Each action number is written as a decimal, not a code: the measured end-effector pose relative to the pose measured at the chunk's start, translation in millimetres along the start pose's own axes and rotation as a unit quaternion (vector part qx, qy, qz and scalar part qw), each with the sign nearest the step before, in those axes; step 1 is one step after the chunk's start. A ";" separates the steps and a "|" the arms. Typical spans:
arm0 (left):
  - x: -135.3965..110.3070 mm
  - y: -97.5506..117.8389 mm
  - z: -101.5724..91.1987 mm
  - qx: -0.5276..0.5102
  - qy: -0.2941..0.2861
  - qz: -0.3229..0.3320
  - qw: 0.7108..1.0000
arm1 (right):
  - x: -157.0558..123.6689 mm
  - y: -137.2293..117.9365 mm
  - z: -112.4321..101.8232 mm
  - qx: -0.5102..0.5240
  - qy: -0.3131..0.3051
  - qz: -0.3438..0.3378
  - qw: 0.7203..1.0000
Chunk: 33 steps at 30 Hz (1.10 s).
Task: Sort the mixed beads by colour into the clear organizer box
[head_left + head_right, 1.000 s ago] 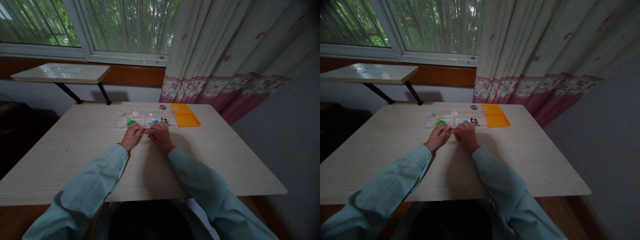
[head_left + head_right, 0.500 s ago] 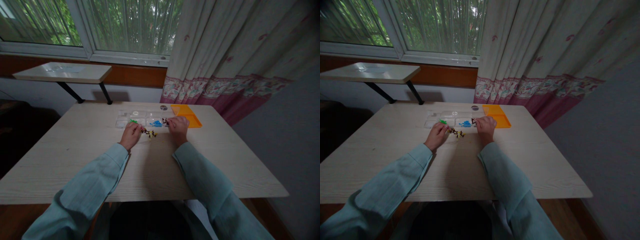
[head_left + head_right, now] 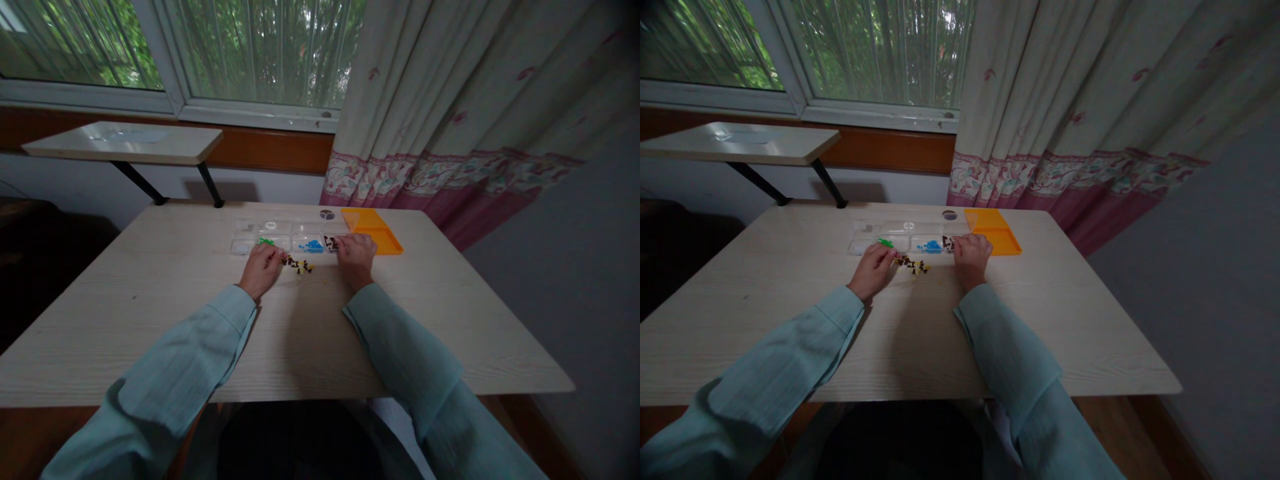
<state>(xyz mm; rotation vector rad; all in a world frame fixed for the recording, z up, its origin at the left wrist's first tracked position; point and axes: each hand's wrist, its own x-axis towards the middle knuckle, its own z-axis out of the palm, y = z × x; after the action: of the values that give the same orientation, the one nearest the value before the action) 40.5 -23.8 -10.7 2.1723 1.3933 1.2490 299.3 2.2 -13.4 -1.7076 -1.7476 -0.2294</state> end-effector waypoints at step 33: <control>-6.7 17.1 2.9 0.149 -0.137 0.115 0.972 | -5.4 -13.4 -2.4 0.054 -0.009 -0.033 0.998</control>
<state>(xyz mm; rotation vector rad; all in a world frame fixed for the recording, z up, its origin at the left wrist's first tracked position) 52.0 -37.3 -5.2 2.6540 1.3115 0.8002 287.1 -5.2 -10.3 -1.5809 -1.7980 -0.1459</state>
